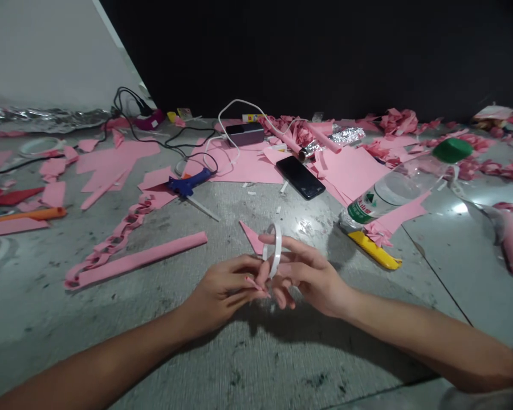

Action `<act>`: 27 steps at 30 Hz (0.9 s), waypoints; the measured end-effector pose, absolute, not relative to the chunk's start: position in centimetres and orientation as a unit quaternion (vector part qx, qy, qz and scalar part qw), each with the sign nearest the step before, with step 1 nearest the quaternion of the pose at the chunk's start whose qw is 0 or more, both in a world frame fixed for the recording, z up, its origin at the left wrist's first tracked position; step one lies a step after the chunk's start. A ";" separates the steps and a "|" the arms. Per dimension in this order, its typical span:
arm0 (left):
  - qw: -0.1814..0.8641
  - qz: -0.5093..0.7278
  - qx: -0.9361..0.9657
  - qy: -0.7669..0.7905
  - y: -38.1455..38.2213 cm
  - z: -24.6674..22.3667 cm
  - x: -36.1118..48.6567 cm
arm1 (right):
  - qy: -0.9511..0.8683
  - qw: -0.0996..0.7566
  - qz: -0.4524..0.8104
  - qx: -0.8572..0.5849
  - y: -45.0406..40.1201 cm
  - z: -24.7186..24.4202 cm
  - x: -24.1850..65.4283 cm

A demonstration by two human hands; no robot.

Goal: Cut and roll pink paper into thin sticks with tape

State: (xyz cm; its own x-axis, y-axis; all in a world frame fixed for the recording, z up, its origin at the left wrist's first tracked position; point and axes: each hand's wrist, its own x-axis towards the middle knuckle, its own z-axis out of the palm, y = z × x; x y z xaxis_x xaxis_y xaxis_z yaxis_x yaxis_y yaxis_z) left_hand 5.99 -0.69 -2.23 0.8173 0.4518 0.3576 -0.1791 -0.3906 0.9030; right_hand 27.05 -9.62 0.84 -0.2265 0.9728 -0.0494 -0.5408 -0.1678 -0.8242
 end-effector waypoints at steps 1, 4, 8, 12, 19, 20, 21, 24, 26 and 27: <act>0.541 0.288 0.786 0.083 -0.7 -2.2 6.0 | -0.361 0.542 0.694 -0.308 -9.6 0.7 27.0; 0.522 0.292 0.798 0.076 -0.5 -2.1 6.1 | -0.380 0.551 0.677 -0.306 -9.8 0.5 27.1; 0.516 0.292 0.802 0.076 -0.3 -2.0 6.2 | -0.367 0.541 0.690 -0.310 -10.1 0.6 27.1; 0.525 0.287 0.798 0.076 -0.3 -2.0 6.2 | -0.362 0.539 0.698 -0.302 -10.2 0.5 27.1; 0.521 0.294 0.797 0.085 -0.4 -2.2 6.1 | -0.366 0.529 0.699 -0.313 -10.1 0.4 27.2; 0.518 0.294 0.799 0.087 -0.4 -2.3 6.1 | -0.364 0.529 0.698 -0.316 -10.1 0.4 27.2; 0.514 0.293 0.802 0.087 -0.4 -2.3 6.1 | -0.364 0.529 0.697 -0.319 -10.2 0.4 27.2; 0.507 0.290 0.807 0.088 -0.4 -2.4 6.1 | -0.363 0.530 0.694 -0.325 -10.2 0.5 27.2; 0.506 0.291 0.807 0.092 -0.4 -2.5 6.2 | -0.362 0.529 0.694 -0.328 -10.2 0.6 27.1; 0.505 0.292 0.807 0.093 -0.5 -2.4 6.2 | -0.360 0.529 0.695 -0.328 -10.2 0.6 27.1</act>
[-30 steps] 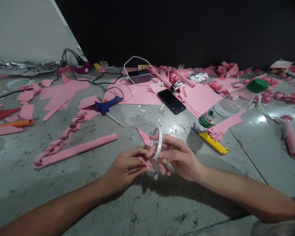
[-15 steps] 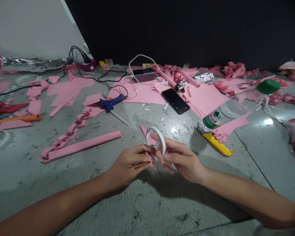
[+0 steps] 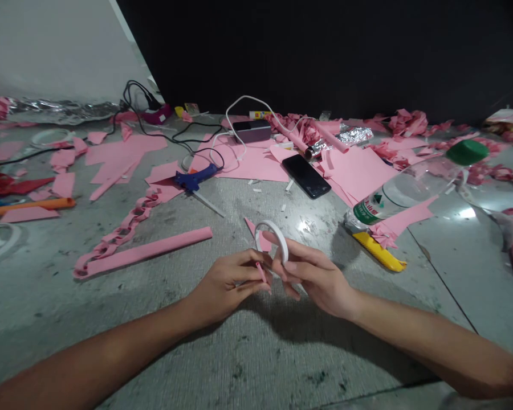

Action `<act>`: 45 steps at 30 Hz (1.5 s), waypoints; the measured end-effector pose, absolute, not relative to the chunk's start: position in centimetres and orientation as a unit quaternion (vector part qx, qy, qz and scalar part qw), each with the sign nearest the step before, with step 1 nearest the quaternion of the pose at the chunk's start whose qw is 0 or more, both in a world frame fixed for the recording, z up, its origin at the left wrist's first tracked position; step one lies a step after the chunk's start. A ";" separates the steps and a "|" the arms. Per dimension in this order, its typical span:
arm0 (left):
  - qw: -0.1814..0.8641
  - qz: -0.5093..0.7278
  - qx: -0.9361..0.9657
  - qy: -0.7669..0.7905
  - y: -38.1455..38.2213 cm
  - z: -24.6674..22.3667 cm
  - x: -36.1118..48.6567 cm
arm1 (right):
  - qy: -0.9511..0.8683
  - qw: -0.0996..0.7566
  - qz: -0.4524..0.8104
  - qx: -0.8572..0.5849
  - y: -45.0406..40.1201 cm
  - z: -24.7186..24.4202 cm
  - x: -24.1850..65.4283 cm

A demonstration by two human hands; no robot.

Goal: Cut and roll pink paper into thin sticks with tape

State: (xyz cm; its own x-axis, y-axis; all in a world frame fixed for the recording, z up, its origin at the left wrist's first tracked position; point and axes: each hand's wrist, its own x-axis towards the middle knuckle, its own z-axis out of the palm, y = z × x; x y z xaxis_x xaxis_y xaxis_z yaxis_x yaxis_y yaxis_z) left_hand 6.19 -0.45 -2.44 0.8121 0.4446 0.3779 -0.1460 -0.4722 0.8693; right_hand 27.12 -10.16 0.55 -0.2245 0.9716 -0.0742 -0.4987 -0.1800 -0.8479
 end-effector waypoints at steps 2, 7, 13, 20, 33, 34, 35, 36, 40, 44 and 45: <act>0.505 0.293 0.806 0.095 -0.5 -2.4 6.2 | -0.358 0.531 0.695 -0.327 -10.1 0.5 27.1; 0.500 0.288 0.810 0.102 -0.5 -2.1 6.3 | -0.357 0.533 0.697 -0.320 -10.0 0.4 27.0; 0.501 0.286 0.812 0.094 -0.4 -1.9 6.3 | -0.353 0.540 0.693 -0.323 -10.1 0.4 27.0; 0.508 0.287 0.808 0.086 -0.5 -2.1 6.3 | -0.345 0.531 0.699 -0.331 -10.1 0.5 27.0; 0.507 0.280 0.810 0.091 -0.4 -2.3 6.2 | -0.355 0.536 0.695 -0.322 -10.2 0.0 26.9; 0.507 0.280 0.810 0.092 -0.4 -2.3 6.2 | -0.356 0.535 0.695 -0.323 -10.2 0.0 26.9; 0.507 0.280 0.810 0.092 -0.3 -2.3 6.2 | -0.357 0.534 0.694 -0.324 -10.2 0.0 26.9; 0.508 0.281 0.809 0.093 -0.4 -2.2 6.2 | -0.357 0.533 0.695 -0.325 -10.2 0.0 26.9; 0.519 0.279 0.802 0.094 -0.4 -2.2 6.2 | -0.352 0.535 0.698 -0.321 -10.1 0.0 26.9; 0.527 0.278 0.797 0.095 -0.3 -2.4 6.2 | -0.347 0.540 0.704 -0.304 -10.0 -0.1 26.9; 0.530 0.279 0.796 0.094 -0.3 -2.4 6.2 | -0.348 0.542 0.704 -0.300 -10.1 -0.1 26.9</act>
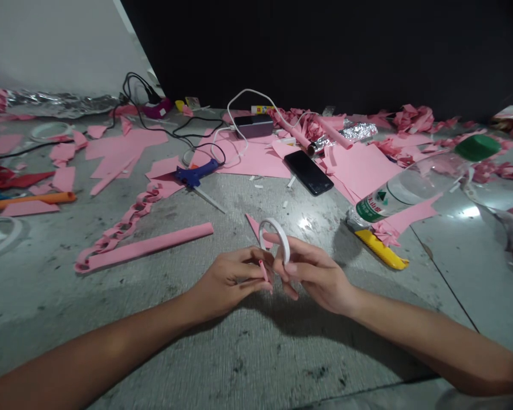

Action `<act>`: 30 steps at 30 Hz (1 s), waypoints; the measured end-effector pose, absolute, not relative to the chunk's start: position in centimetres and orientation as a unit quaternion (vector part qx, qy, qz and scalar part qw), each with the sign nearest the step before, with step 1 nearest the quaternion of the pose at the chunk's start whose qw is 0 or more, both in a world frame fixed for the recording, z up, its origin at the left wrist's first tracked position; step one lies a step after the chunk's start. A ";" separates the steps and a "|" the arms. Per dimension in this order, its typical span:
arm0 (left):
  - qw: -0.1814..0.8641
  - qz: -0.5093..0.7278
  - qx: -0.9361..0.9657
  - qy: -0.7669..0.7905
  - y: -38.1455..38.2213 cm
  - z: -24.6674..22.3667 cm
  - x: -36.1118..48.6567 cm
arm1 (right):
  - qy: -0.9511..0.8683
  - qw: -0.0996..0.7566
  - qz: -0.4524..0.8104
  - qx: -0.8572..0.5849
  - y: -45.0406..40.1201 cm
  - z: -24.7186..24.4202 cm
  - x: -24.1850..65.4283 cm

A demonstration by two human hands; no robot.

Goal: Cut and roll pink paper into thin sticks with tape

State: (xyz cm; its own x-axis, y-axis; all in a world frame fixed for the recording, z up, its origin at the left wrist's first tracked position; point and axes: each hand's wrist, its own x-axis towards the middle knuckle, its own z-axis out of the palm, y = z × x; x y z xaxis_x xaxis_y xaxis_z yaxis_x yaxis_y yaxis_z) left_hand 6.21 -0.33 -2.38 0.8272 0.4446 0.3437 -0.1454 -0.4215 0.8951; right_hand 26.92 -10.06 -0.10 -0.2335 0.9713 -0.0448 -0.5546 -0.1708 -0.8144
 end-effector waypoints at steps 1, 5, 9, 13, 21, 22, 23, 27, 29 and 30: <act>0.532 0.279 0.794 0.094 -0.3 -2.4 6.2 | -0.349 0.542 0.704 -0.298 -10.1 -0.1 26.9; 0.539 0.277 0.790 0.097 -0.4 -2.3 6.2 | -0.353 0.542 0.701 -0.299 -10.0 -0.3 27.0; 0.571 0.272 0.768 0.101 -0.6 -2.2 6.3 | -0.362 0.532 0.706 -0.295 -10.0 -0.4 27.0; 0.583 0.268 0.761 0.095 -0.6 -2.1 6.3 | -0.370 0.533 0.692 -0.317 -10.0 -0.3 26.9; 0.535 0.280 0.792 0.093 -0.3 -1.8 6.4 | -0.375 0.536 0.688 -0.315 -10.0 -0.4 27.0; 0.536 0.278 0.792 0.094 -0.3 -1.7 6.4 | -0.376 0.537 0.688 -0.312 -10.0 -0.4 27.0; 0.540 0.276 0.789 0.094 -0.3 -1.7 6.4 | -0.377 0.537 0.687 -0.312 -10.0 -0.4 27.0; 0.551 0.275 0.783 0.086 -0.4 -1.8 6.4 | -0.376 0.537 0.682 -0.323 -10.0 -0.4 26.9; 0.547 0.280 0.785 0.084 -0.4 -2.0 6.4 | -0.379 0.540 0.683 -0.315 -10.0 -0.4 26.9; 0.546 0.280 0.785 0.084 -0.4 -2.0 6.4 | -0.381 0.541 0.683 -0.309 -10.0 -0.5 26.9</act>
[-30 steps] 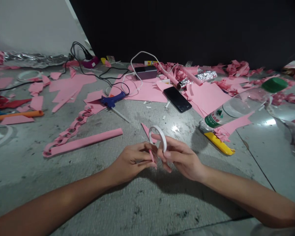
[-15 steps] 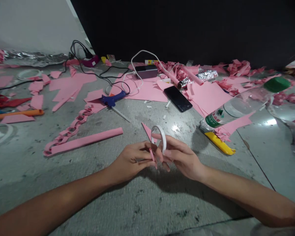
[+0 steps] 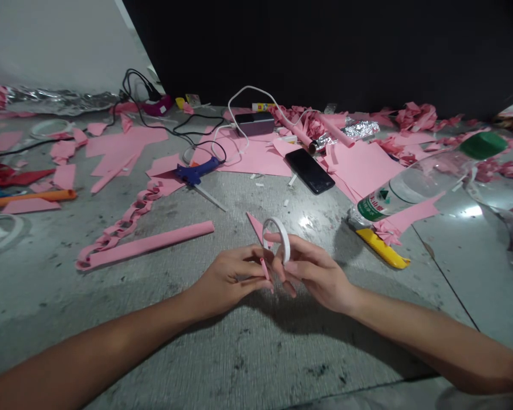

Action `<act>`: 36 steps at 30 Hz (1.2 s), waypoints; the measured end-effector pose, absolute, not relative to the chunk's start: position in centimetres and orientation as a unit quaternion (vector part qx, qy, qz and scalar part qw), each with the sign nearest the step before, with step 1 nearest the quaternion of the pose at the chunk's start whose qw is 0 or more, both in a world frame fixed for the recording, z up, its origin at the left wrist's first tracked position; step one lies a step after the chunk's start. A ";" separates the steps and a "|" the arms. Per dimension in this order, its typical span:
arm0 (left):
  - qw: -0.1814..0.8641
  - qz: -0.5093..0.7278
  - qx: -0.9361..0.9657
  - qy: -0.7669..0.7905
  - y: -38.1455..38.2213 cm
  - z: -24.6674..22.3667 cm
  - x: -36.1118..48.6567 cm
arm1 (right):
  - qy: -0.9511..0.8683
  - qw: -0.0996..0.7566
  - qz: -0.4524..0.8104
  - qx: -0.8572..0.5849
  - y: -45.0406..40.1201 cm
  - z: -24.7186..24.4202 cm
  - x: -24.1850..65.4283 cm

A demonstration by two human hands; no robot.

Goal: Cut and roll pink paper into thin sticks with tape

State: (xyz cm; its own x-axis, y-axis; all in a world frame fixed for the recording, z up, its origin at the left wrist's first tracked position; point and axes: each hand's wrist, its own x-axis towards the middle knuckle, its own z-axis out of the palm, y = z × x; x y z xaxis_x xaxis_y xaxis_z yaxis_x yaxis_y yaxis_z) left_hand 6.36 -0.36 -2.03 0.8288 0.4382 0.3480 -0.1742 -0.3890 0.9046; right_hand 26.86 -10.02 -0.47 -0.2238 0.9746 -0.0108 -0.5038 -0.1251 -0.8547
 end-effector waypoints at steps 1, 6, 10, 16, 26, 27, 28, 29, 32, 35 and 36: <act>0.547 0.279 0.785 0.084 -0.4 -2.1 6.4 | -0.384 0.541 0.684 -0.304 -10.0 -0.5 26.9; 0.551 0.273 0.784 0.081 -0.4 -2.1 6.3 | -0.379 0.547 0.686 -0.294 -9.9 -0.8 26.9; 0.538 0.278 0.792 0.073 -0.3 -2.1 6.3 | -0.379 0.547 0.687 -0.292 -9.9 -0.7 26.9; 0.540 0.286 0.788 0.075 -0.3 -2.3 6.3 | -0.388 0.551 0.677 -0.295 -9.9 -0.9 26.8; 0.534 0.285 0.792 0.084 -0.2 -2.4 6.3 | -0.384 0.554 0.681 -0.284 -9.9 -1.1 27.0; 0.531 0.287 0.793 0.085 -0.2 -2.4 6.3 | -0.384 0.556 0.681 -0.283 -9.9 -1.1 27.0; 0.532 0.287 0.792 0.087 -0.2 -2.4 6.3 | -0.386 0.556 0.680 -0.282 -9.9 -1.2 27.0; 0.536 0.286 0.789 0.087 -0.3 -2.3 6.3 | -0.386 0.557 0.679 -0.282 -9.9 -1.2 27.0; 0.554 0.280 0.779 0.087 -0.4 -2.1 6.3 | -0.386 0.556 0.678 -0.287 -9.9 -1.2 26.9; 0.556 0.282 0.777 0.086 -0.4 -2.1 6.4 | -0.393 0.547 0.676 -0.299 -9.9 -1.1 26.9; 0.553 0.285 0.779 0.088 -0.4 -2.1 6.4 | -0.397 0.543 0.675 -0.304 -9.9 -1.0 27.0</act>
